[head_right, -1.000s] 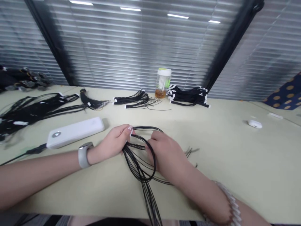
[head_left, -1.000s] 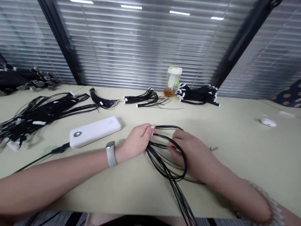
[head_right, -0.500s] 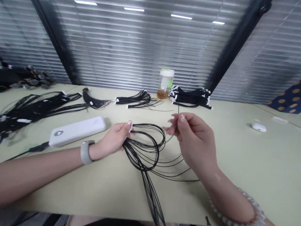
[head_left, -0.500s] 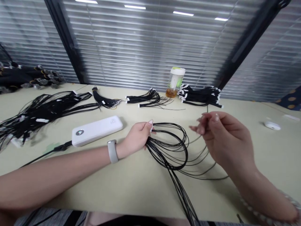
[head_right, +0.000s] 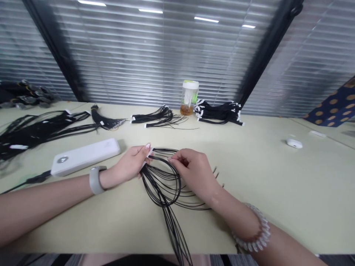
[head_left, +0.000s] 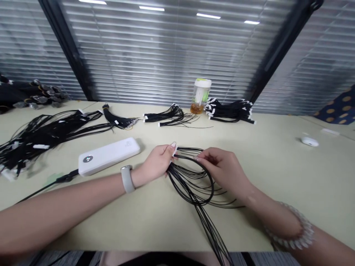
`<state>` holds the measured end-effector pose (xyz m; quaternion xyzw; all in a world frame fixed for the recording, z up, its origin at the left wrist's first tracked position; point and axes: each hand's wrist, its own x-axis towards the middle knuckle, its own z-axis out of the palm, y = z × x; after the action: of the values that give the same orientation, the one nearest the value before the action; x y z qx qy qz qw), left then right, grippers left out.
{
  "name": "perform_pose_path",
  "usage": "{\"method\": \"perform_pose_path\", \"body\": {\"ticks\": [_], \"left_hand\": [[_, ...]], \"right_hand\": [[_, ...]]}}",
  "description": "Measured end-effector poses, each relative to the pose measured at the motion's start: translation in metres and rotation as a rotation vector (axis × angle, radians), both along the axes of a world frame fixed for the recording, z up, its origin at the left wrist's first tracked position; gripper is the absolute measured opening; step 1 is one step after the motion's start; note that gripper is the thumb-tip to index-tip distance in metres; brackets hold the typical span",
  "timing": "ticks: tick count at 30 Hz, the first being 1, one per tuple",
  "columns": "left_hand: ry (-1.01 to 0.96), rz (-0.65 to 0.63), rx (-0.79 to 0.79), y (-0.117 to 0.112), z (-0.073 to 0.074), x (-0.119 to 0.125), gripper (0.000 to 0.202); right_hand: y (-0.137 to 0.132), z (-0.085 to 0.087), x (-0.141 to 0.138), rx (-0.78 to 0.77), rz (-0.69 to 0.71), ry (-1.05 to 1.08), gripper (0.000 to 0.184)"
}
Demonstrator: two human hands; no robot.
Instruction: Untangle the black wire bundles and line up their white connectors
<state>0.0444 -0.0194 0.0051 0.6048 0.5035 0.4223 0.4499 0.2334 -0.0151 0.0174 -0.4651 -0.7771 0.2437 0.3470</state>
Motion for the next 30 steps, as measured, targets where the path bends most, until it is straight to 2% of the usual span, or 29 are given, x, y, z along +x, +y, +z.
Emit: {"method": "perform_pose_path", "body": {"ticks": [8, 14, 18, 23, 30], "left_hand": [[0.042, 0.002, 0.010, -0.0025, 0.0044, 0.0011, 0.042], [0.033, -0.012, 0.020, -0.0020, 0.0019, 0.0004, 0.044], [0.054, -0.024, 0.034, -0.0017, 0.0005, 0.0006, 0.045], [0.127, -0.049, 0.055, -0.0023, 0.0004, 0.0012, 0.045], [0.268, -0.118, 0.222, -0.0025, -0.0007, 0.0012, 0.038]], "right_hand": [[0.0002, -0.0012, -0.0030, 0.079, -0.009, -0.049, 0.017], [-0.0016, -0.0012, -0.0020, 0.284, 0.041, -0.117, 0.013], [-0.0029, -0.0014, -0.0016, 0.362, 0.114, -0.158, 0.017], [-0.0031, -0.0032, -0.0021, 0.379, 0.137, -0.205, 0.019], [-0.0023, -0.0046, -0.0067, 0.309, 0.102, -0.347, 0.028]]}}
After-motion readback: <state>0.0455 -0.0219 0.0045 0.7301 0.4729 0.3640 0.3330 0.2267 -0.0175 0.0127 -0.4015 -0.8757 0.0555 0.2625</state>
